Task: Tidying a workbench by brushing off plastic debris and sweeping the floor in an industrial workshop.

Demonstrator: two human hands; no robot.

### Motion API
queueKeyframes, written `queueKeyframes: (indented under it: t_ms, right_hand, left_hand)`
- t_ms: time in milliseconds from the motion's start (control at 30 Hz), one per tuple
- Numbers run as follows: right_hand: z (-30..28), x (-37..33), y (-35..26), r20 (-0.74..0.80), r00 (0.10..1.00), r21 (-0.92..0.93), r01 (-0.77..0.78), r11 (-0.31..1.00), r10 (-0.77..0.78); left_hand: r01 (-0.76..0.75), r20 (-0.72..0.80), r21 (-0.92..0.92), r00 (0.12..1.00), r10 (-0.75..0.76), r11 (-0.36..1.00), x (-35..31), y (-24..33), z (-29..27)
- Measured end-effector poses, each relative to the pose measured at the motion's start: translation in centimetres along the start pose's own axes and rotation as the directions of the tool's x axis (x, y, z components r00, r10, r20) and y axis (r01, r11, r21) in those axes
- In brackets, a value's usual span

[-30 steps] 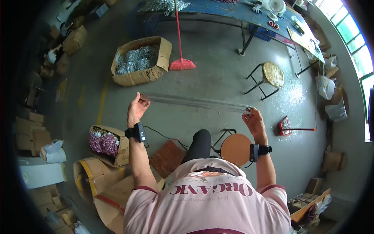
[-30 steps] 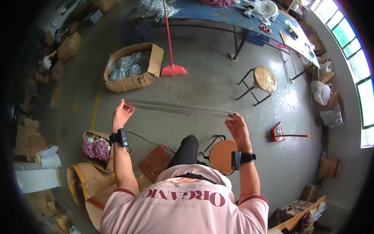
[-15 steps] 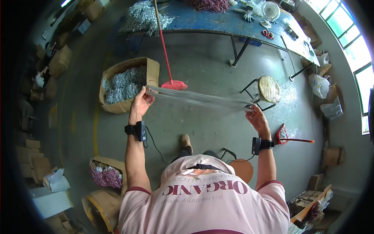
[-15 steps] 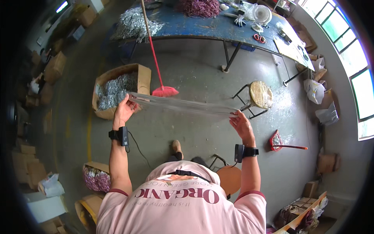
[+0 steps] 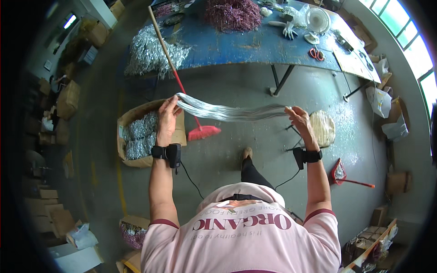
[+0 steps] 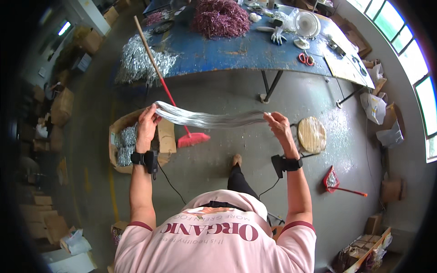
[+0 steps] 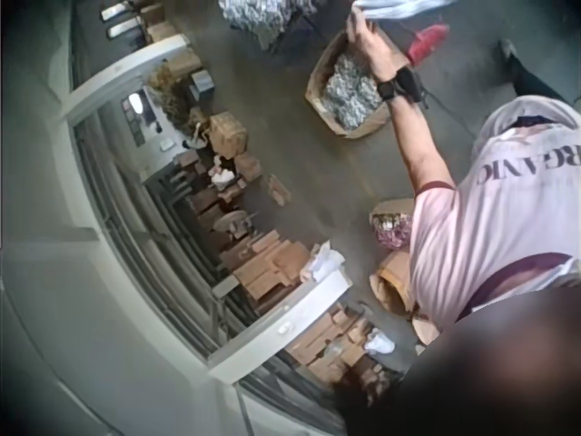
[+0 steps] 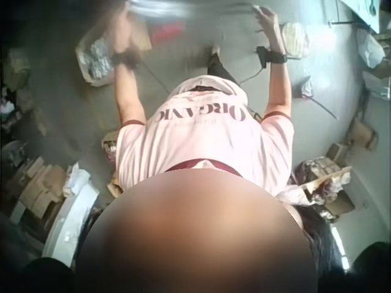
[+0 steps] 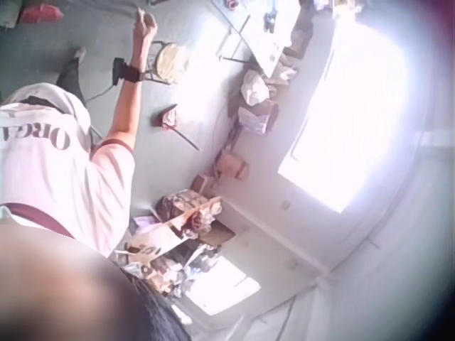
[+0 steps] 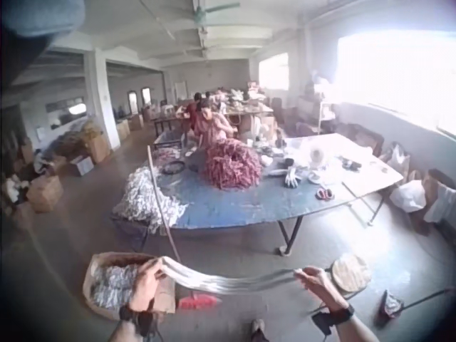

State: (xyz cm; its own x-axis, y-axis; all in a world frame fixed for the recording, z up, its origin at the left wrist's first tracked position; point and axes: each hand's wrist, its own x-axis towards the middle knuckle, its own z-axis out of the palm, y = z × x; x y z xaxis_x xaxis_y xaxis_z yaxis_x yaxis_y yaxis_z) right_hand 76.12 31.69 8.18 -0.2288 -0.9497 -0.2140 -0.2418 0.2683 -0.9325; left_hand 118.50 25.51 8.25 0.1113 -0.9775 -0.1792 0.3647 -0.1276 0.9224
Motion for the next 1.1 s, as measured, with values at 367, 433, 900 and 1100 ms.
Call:
queueKeyframes:
  t_ms: [367,433,900,1100]
  right_hand:
    - [7.4,19.0,-10.4,0.366,0.922,0.195,0.057,0.979,-0.126]
    - [9.8,22.3,-11.3,0.426,0.897,0.207,0.030,0.978,-0.118]
    - [18.2,40.5,-16.2,0.608,0.749,0.550,-0.156,0.821,-0.265]
    - [20.6,46.7,-19.0,0.637,0.723,0.496,-0.120,0.860,-0.267]
  left_hand:
    - [-0.150,0.071,0.118,0.987,0.142,0.982,15.2,-0.1,13.9]
    - [-0.176,0.102,0.123,0.981,0.164,0.977,18.8,-1.2,14.7]
    - [-0.296,0.230,0.396,0.948,0.218,0.869,36.6,0.7,20.0]
    - [-0.554,0.348,0.695,0.817,0.460,0.458,43.2,2.9,20.4]
